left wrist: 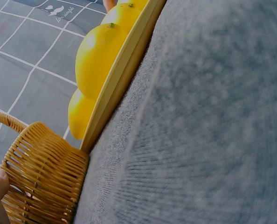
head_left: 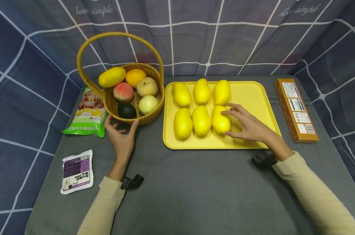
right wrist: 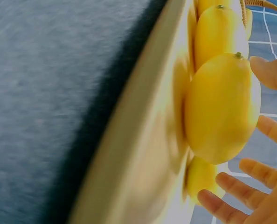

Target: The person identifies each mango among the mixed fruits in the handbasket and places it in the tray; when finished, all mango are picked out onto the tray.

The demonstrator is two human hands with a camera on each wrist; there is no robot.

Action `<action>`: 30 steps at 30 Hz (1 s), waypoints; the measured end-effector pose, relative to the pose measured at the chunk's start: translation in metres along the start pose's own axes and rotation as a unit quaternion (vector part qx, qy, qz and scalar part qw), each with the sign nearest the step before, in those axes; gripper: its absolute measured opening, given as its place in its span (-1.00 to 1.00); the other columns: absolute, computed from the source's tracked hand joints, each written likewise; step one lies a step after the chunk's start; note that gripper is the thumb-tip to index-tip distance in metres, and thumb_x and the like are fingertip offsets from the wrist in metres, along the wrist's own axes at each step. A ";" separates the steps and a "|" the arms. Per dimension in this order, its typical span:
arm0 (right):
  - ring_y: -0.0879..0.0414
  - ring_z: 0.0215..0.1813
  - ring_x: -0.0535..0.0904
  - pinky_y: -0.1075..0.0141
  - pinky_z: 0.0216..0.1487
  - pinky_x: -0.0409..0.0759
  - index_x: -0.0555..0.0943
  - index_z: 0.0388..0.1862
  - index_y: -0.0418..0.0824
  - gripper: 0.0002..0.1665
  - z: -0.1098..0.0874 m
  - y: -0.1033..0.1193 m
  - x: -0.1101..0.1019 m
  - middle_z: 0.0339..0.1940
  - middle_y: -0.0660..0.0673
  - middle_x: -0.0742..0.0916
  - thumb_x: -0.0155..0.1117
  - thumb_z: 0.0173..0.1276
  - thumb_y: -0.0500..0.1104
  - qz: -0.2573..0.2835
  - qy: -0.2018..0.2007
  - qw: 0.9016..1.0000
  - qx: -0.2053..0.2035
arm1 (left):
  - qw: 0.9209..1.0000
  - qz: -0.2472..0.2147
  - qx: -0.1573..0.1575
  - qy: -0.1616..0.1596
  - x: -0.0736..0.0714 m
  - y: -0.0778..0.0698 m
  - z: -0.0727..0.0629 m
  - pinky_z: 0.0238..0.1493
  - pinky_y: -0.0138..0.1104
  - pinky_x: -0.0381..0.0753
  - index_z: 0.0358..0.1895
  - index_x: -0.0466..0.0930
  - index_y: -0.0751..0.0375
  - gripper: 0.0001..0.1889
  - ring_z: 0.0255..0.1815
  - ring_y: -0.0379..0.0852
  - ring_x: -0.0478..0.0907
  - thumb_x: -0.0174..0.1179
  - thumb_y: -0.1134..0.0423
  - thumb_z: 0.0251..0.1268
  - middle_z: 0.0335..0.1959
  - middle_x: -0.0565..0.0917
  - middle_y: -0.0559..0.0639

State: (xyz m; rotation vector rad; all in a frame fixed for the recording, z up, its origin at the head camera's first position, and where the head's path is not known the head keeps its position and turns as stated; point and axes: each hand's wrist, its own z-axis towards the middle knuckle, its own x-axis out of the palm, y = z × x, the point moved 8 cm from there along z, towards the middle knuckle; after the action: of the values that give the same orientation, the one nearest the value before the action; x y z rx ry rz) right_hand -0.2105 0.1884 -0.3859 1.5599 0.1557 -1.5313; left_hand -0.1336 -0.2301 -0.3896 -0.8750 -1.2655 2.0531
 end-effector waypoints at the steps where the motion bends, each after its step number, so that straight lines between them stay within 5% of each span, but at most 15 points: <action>1: -0.25 0.40 0.31 -0.20 0.23 0.41 0.44 0.36 -0.09 -0.07 0.002 0.002 -0.001 0.44 -0.30 0.34 0.63 -0.03 -0.08 -0.003 -0.002 1.000 -0.003 | 1.000 0.000 0.000 0.000 0.000 0.000 0.000 -0.10 -0.11 0.43 0.43 0.07 0.40 -0.13 0.20 0.18 0.40 0.42 0.28 0.13 0.39 0.23 0.35; 11: -0.16 0.42 0.33 -0.13 0.30 0.37 0.44 0.37 -0.05 -0.28 0.043 0.038 -0.008 0.45 -0.20 0.39 0.45 0.23 -0.09 0.000 -0.004 0.999 -0.044 | 1.000 -0.002 -0.003 0.002 -0.001 0.001 0.000 -0.09 -0.08 0.43 0.43 0.05 0.43 -0.12 0.21 0.19 0.39 0.42 0.30 0.14 0.40 0.22 0.34; 30: -0.06 0.42 0.36 0.07 0.39 0.35 0.43 0.38 -0.07 -0.41 0.138 0.100 0.032 0.45 -0.16 0.39 0.25 0.41 0.01 0.015 0.042 0.992 -0.119 | 1.000 -0.009 0.002 0.003 -0.001 -0.001 -0.001 -0.10 -0.10 0.42 0.43 0.06 0.43 -0.12 0.22 0.21 0.39 0.42 0.31 0.13 0.40 0.22 0.35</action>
State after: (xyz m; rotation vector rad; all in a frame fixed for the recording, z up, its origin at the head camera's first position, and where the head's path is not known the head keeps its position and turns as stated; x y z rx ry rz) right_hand -0.2396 0.0249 -0.3364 1.4301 0.3486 -1.3690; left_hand -0.1318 -0.2299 -0.3885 -0.8644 -1.2627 2.0375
